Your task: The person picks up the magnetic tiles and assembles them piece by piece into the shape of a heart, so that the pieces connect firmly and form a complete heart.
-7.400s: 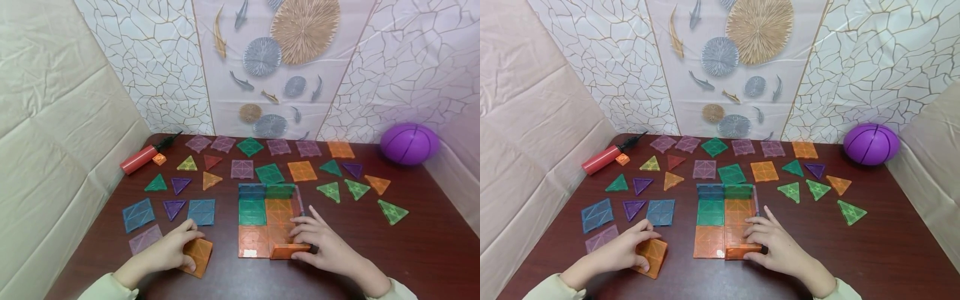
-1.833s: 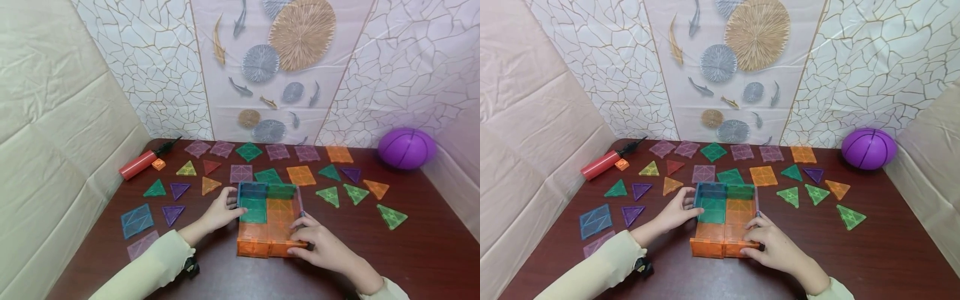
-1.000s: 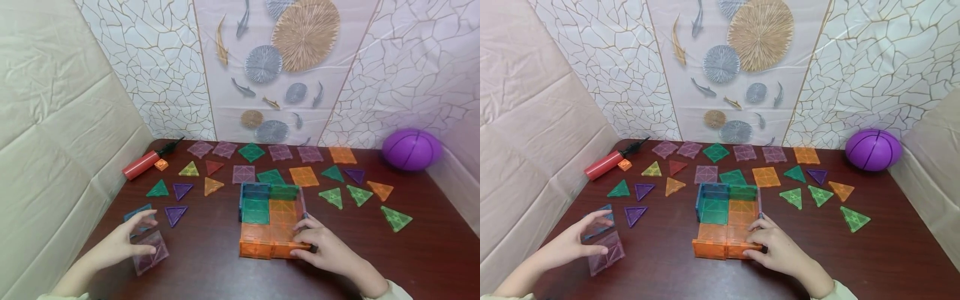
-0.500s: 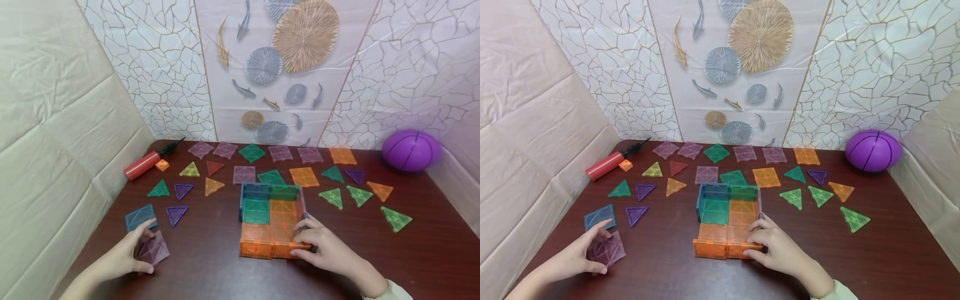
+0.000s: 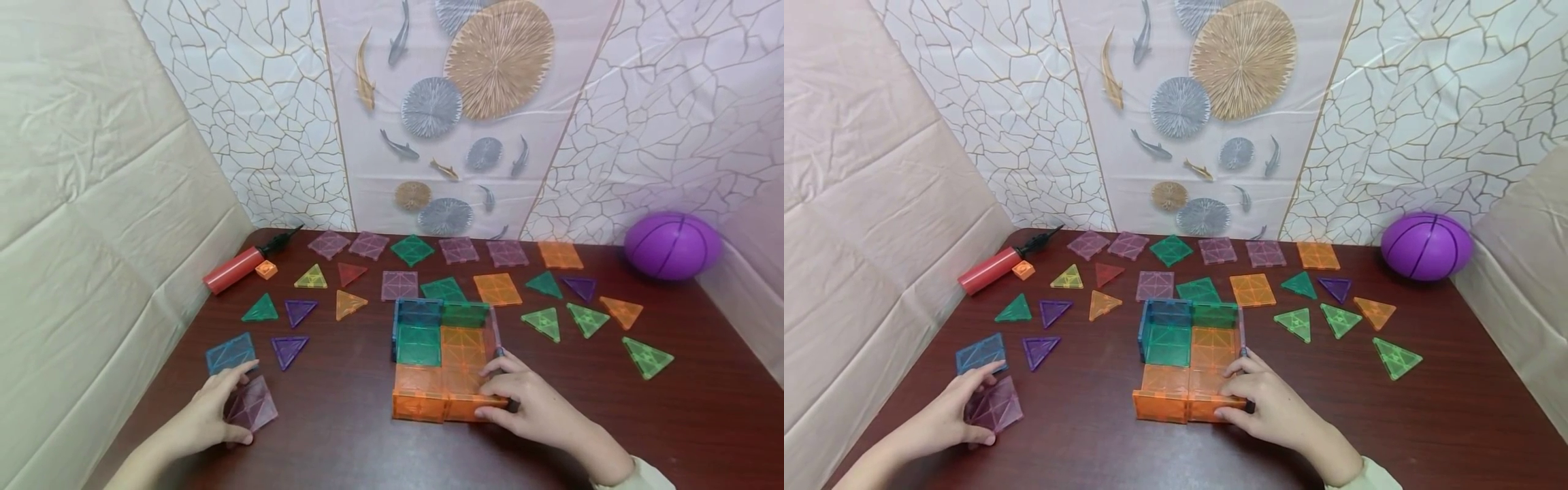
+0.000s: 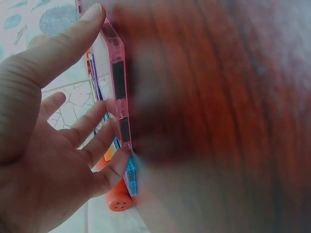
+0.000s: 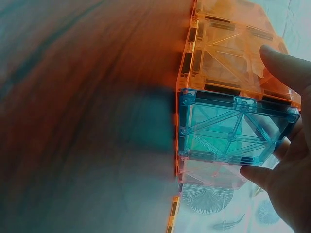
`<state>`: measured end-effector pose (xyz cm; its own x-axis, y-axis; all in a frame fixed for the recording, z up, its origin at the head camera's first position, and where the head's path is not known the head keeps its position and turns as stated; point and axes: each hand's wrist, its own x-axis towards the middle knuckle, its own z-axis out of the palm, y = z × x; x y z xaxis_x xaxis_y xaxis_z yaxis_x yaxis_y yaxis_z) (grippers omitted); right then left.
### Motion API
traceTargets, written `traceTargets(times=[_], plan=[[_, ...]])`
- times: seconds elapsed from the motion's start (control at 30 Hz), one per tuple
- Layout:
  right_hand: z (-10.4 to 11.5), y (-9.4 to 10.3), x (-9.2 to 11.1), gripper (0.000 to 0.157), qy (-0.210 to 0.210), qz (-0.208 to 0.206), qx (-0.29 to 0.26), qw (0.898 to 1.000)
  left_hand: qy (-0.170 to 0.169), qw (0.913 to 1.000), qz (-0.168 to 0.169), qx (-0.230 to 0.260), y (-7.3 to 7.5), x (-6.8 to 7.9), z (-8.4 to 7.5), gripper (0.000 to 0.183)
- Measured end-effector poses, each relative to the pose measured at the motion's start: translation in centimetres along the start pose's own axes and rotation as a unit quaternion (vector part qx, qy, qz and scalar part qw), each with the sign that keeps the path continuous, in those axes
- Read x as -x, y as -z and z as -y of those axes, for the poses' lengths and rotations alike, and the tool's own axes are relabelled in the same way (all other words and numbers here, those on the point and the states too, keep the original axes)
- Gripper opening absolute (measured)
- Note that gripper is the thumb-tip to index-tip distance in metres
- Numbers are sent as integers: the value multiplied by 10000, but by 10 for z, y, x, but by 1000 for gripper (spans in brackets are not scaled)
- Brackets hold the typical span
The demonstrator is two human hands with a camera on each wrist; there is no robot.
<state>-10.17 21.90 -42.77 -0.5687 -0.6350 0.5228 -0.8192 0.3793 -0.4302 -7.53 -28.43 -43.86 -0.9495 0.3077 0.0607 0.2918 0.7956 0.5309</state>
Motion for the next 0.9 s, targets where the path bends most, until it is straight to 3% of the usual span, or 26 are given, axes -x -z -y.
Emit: traceTargets(times=[0.23,0.47,0.63,0.8,0.9], plan=[[0,0,1,22,-2,-18,-11,10000,320,9993,1,194,-1,-3,1,108],[0,0,1,24,-63,3,-23,10000,-75,9992,-390,60,-4,-6,1,101],[0,0,1,23,-33,-9,-30,10000,-51,9979,-496,415,-3,-11,-6,74],[0,1,0,22,-28,-6,-26,10000,455,9902,-430,1248,-4,-21,-19,34],[0,1,0,22,-22,-7,-8,10000,706,9813,-260,1771,-8,-28,-27,21]])
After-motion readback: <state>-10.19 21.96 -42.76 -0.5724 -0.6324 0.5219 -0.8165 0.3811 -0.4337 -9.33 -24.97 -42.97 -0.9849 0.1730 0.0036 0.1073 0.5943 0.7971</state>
